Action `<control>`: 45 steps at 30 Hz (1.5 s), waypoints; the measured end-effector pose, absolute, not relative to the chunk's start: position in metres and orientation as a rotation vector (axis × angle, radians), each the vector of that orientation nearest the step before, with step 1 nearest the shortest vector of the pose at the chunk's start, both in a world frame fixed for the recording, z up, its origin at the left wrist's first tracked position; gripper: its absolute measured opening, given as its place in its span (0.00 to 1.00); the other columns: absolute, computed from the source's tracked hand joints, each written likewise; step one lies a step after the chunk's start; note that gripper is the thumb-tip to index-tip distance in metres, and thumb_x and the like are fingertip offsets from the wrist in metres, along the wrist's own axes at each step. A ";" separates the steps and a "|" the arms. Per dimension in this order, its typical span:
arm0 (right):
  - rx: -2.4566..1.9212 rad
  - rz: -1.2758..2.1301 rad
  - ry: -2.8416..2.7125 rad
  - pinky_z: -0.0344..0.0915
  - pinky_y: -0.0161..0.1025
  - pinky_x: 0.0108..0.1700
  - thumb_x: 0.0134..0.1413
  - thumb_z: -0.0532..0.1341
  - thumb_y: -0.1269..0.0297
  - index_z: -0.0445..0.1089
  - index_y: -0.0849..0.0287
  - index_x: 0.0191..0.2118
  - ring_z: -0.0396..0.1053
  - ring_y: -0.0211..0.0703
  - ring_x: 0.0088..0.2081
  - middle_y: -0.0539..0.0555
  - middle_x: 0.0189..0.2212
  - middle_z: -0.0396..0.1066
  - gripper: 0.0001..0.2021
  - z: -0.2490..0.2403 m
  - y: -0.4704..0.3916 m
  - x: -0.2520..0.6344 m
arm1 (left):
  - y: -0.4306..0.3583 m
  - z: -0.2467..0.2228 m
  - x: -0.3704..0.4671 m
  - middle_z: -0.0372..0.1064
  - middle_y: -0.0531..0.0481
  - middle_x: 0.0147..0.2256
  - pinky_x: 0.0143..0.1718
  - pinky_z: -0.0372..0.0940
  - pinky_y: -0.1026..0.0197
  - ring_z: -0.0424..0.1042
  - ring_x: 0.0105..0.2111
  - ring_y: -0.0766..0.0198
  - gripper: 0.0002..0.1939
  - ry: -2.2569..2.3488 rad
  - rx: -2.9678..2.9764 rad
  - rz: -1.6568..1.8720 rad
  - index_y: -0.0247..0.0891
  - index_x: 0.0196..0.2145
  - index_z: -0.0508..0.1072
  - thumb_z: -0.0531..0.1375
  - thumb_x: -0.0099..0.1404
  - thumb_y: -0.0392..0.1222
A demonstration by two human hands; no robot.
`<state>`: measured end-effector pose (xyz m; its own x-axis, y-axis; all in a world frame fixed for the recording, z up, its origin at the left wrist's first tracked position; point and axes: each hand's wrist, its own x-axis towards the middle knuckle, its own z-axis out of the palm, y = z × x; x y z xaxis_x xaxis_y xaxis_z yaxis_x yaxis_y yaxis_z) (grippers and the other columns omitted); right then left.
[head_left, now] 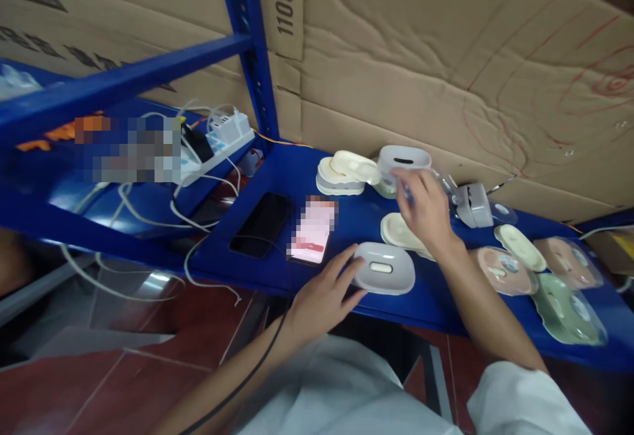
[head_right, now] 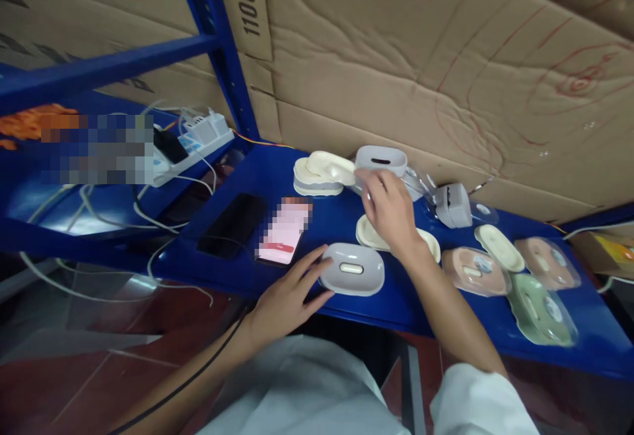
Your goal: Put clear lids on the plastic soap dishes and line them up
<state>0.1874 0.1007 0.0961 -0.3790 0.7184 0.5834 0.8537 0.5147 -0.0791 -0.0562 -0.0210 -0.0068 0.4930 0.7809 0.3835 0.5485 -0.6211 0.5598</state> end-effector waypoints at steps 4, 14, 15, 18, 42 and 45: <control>-1.193 -0.162 -2.221 0.72 0.58 0.62 0.71 0.54 0.71 0.68 0.43 0.68 0.72 0.56 0.61 0.59 0.54 0.71 0.25 0.056 0.005 0.222 | -0.020 -0.004 -0.056 0.60 0.40 0.72 0.69 0.67 0.50 0.64 0.71 0.51 0.38 1.094 2.263 0.907 0.47 0.75 0.51 0.64 0.75 0.42; -1.028 0.430 -2.414 0.60 0.65 0.73 0.68 0.67 0.61 0.69 0.47 0.67 0.58 0.57 0.74 0.58 0.68 0.67 0.24 0.037 -0.036 0.233 | -0.019 -0.002 -0.057 0.58 0.40 0.73 0.71 0.64 0.49 0.63 0.71 0.51 0.43 1.058 2.242 0.838 0.47 0.77 0.45 0.63 0.74 0.41; -1.009 0.437 -2.443 0.57 0.66 0.75 0.68 0.66 0.62 0.69 0.48 0.67 0.58 0.57 0.74 0.58 0.69 0.67 0.24 0.039 -0.034 0.232 | -0.019 0.000 -0.057 0.58 0.40 0.73 0.71 0.63 0.48 0.63 0.71 0.51 0.43 1.052 2.238 0.825 0.48 0.77 0.45 0.63 0.74 0.41; -0.953 0.442 -2.505 0.52 0.67 0.76 0.68 0.64 0.64 0.70 0.50 0.65 0.58 0.56 0.74 0.58 0.69 0.67 0.22 0.042 -0.029 0.229 | -0.018 0.002 -0.056 0.58 0.40 0.73 0.71 0.64 0.47 0.63 0.71 0.50 0.44 1.048 2.220 0.791 0.49 0.77 0.45 0.65 0.73 0.43; -0.892 -0.010 -2.637 0.50 0.70 0.75 0.68 0.65 0.59 0.66 0.45 0.70 0.51 0.58 0.77 0.57 0.73 0.61 0.27 0.015 -0.043 0.229 | -0.015 -0.007 -0.063 0.60 0.42 0.72 0.70 0.64 0.44 0.63 0.71 0.50 0.40 0.999 2.274 0.782 0.53 0.76 0.48 0.64 0.75 0.48; -1.062 0.060 -2.504 0.60 0.66 0.72 0.64 0.70 0.56 0.66 0.49 0.71 0.46 0.63 0.78 0.63 0.75 0.54 0.32 0.017 -0.042 0.229 | -0.013 -0.011 -0.062 0.62 0.41 0.71 0.69 0.66 0.44 0.66 0.70 0.49 0.38 1.028 2.306 0.837 0.52 0.76 0.49 0.62 0.77 0.50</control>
